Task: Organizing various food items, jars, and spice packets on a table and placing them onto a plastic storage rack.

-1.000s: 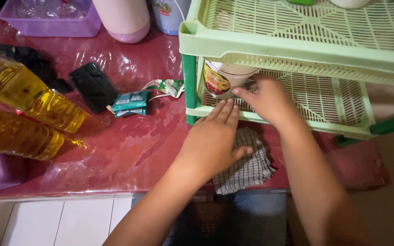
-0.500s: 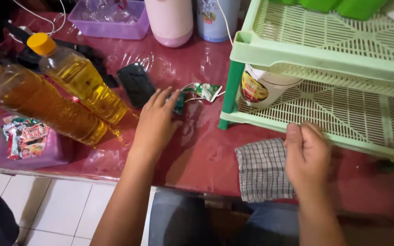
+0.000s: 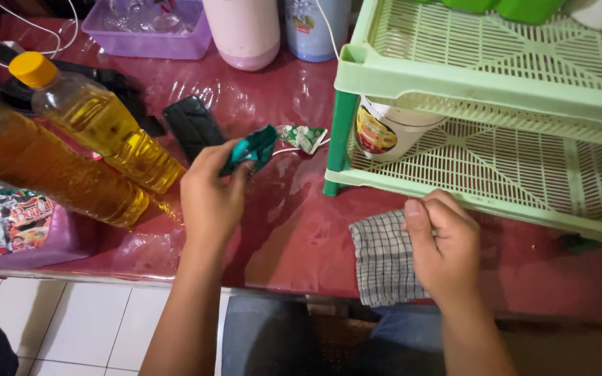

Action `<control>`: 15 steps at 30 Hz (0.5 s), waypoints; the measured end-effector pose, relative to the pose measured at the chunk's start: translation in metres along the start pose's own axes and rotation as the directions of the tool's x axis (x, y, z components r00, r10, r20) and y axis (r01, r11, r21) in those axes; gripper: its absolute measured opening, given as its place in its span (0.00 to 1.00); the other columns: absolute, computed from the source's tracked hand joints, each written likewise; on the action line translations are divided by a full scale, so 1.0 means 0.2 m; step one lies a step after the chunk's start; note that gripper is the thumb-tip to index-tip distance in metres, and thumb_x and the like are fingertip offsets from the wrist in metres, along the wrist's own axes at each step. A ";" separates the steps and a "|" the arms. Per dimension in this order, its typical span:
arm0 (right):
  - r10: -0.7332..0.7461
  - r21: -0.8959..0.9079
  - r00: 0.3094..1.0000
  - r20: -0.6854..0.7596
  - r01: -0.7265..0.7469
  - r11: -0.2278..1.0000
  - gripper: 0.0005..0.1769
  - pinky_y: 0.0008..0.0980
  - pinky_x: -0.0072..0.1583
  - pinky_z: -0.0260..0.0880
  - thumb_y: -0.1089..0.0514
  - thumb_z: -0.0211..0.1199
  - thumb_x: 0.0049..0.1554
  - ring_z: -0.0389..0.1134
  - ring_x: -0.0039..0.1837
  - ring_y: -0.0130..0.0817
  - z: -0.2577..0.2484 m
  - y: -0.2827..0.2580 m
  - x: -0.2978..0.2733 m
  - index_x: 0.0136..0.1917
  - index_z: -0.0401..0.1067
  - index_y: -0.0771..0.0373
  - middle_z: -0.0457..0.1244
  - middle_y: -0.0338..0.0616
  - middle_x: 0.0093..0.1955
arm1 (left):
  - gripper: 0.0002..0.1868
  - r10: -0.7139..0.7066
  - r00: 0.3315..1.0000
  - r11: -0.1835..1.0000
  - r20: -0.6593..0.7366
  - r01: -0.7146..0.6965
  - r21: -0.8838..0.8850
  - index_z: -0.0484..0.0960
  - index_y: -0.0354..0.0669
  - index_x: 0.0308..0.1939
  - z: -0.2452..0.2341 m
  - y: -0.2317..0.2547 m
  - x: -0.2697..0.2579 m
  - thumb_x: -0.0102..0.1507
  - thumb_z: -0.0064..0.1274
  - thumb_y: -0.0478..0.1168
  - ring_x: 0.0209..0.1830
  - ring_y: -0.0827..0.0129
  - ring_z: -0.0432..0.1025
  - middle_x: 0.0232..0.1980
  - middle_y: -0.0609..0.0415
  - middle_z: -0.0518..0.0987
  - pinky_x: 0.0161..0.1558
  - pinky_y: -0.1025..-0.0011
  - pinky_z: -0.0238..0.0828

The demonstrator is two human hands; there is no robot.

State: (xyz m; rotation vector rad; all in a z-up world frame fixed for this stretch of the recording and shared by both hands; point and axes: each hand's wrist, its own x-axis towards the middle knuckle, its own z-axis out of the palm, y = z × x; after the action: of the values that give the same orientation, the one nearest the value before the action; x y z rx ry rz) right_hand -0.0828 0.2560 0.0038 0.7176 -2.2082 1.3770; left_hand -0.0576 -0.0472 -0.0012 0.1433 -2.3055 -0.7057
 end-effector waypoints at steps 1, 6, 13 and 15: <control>0.053 0.063 0.998 0.040 -0.056 0.996 0.14 0.28 0.44 0.61 0.64 0.58 0.66 0.60 0.39 0.29 0.01 0.01 -0.01 0.37 0.68 0.69 0.60 0.41 0.37 | 0.16 -0.108 0.994 0.954 0.021 0.109 -0.279 0.83 0.42 0.55 0.01 0.00 -0.02 0.63 0.60 0.34 0.47 0.65 0.78 0.50 0.53 0.83 0.48 0.69 0.76; 0.021 0.232 0.990 0.139 -0.053 0.971 0.09 0.27 0.56 0.65 0.64 0.50 0.70 0.63 0.50 0.28 0.08 -0.07 -0.01 0.48 0.68 0.66 0.62 0.41 0.47 | 0.14 -0.290 0.914 0.489 0.285 0.397 -0.776 0.84 0.36 0.55 0.06 0.12 -0.09 0.66 0.59 0.35 0.45 0.78 0.77 0.47 0.59 0.85 0.49 0.76 0.77; 0.048 0.279 0.980 0.194 -0.102 0.955 0.31 0.30 0.60 0.68 0.62 0.69 0.56 0.64 0.59 0.33 0.10 -0.09 0.00 0.70 0.65 0.66 0.61 0.45 0.60 | 0.08 -0.190 0.867 0.306 0.461 0.499 -0.811 0.82 0.36 0.47 0.23 0.36 -0.16 0.65 0.61 0.33 0.41 0.79 0.75 0.42 0.59 0.83 0.45 0.76 0.75; 0.071 0.288 0.985 0.159 -0.115 0.951 0.37 0.31 0.61 0.68 0.61 0.74 0.53 0.64 0.61 0.34 0.10 -0.06 -0.01 0.72 0.63 0.66 0.60 0.45 0.61 | 0.08 -0.165 0.862 0.251 0.479 0.507 -0.825 0.80 0.37 0.45 0.27 0.40 -0.17 0.64 0.62 0.32 0.41 0.79 0.75 0.41 0.58 0.83 0.45 0.76 0.75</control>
State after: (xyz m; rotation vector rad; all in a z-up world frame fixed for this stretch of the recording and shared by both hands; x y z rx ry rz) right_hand -0.0752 0.2342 0.0015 0.8519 -2.1938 1.7818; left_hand -0.0608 0.0555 -0.0118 -0.0242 -1.6921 -2.3677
